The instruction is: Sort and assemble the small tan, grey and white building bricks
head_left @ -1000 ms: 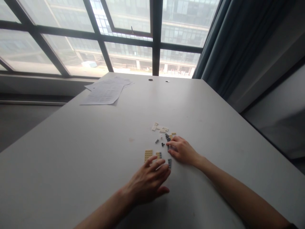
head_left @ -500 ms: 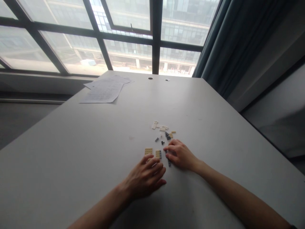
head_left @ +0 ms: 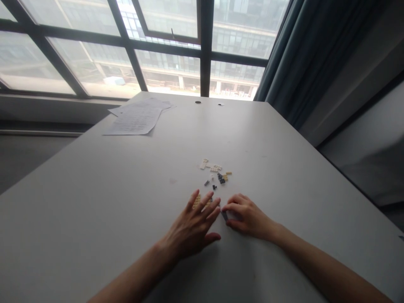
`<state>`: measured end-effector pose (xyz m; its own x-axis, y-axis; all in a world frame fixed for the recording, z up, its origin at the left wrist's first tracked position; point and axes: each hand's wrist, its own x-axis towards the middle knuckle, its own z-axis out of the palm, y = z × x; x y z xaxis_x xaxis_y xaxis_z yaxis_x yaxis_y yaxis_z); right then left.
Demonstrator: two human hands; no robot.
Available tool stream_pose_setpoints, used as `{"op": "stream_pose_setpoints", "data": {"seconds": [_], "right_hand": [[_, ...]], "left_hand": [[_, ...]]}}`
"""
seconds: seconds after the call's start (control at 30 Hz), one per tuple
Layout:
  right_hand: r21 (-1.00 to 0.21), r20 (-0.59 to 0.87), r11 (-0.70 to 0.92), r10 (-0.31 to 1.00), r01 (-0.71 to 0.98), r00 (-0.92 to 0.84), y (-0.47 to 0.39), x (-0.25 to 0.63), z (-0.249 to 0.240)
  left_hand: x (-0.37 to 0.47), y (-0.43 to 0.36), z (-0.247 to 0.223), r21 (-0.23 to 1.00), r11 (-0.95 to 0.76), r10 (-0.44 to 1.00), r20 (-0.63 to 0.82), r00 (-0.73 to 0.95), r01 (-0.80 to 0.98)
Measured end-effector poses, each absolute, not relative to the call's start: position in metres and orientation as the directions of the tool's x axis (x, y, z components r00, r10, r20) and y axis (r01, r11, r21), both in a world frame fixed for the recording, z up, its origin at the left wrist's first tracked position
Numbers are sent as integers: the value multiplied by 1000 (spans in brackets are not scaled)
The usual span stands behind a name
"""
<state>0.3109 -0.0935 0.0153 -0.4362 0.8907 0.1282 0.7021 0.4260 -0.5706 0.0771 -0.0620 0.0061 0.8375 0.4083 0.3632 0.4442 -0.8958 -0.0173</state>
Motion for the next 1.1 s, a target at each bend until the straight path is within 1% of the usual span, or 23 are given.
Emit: {"op": "stream_pose_setpoints", "data": {"seconds": [0.17,0.47,0.63,0.73,0.8,0.9,1.0,1.1], "right_hand": [[-554,147,340,938,760,-313,-89,309,12],[-557,173,331,943,762,-284,-89,301,7],[-560,179,326,945,762,-273,-89,301,5],[-564,171,328,944,758,-281,-88,304,5],[-564,156,325,944,759,-289,-87,305,5],[-555,140,325,944,766,-299,-86,304,5],[-549,135,329,942,769,-307,-86,301,7],[-551,135,326,943,769,-303,-86,298,6]], "left_hand": [[75,-61,7,-32,-904,394,322,861,426],[75,-61,4,-12,-904,401,325,857,428],[73,-61,7,-5,-903,399,357,844,429],[65,-53,11,10,-887,422,422,802,461],[56,-42,13,44,-851,475,490,731,523],[40,-23,10,176,-743,610,576,544,646],[29,-10,6,311,-644,706,594,386,699],[27,-5,3,383,-602,747,579,325,701]]}}
